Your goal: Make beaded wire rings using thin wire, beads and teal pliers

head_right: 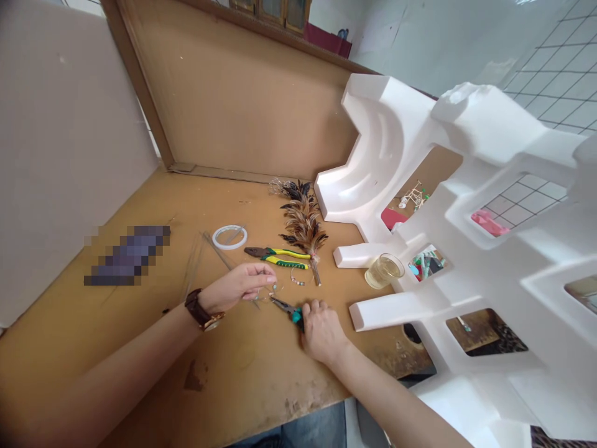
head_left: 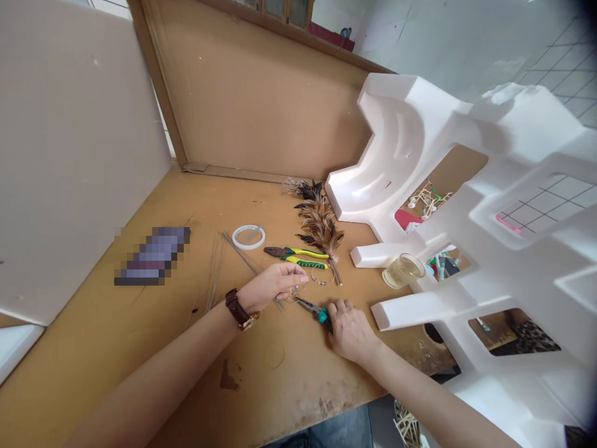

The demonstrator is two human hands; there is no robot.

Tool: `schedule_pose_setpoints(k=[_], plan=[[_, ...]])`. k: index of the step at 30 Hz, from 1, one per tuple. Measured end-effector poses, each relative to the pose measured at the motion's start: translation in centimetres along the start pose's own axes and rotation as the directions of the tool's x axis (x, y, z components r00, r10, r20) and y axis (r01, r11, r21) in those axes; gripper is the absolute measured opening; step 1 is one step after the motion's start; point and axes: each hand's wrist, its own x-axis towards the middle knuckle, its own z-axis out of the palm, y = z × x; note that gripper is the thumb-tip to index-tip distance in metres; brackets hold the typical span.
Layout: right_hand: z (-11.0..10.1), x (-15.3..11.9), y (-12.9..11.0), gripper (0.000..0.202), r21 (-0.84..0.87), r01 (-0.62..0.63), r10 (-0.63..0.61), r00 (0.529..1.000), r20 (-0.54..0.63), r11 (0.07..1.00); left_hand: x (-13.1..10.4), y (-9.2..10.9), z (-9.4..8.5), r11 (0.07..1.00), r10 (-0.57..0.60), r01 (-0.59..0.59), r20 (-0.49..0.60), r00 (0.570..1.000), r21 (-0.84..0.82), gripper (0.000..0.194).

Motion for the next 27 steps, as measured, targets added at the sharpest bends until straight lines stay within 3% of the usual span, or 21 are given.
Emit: schedule_pose_setpoints(k=[5, 7, 11, 17, 27], plan=[[-1.4, -0.9, 3.4, 0.029, 0.064, 0.088, -0.075, 0.98, -0.187, 0.994, 0.1, -0.1, -0.3, 0.998, -0.043, 0.044, 0.035, 0.998, -0.034, 0.025], [-2.9, -1.2, 5.0, 0.031, -0.012, 0.158, -0.155, 0.946, -0.285, 0.987, 0.2, -0.2, -0.5, 0.997, -0.058, 0.06, 0.057, 0.997, -0.039, 0.024], [-5.6, -1.3, 6.9, 0.03, -0.204, 0.171, -0.241, 0.888, -0.392, 0.964, 0.3, -0.4, -0.4, 0.994, -0.075, 0.084, 0.124, 0.989, -0.071, 0.023], [-7.1, -0.8, 7.2, 0.029, -0.364, 0.194, -0.345, 0.841, -0.417, 0.911, 0.1, -0.3, -0.3, 0.986, -0.096, 0.119, 0.187, 0.978, -0.115, 0.02], [-7.6, -0.5, 6.9, 0.029, -0.423, 0.197, -0.383, 0.824, -0.417, 0.884, -0.2, -0.1, -0.2, 0.982, -0.119, 0.146, 0.204, 0.972, -0.119, 0.022]])
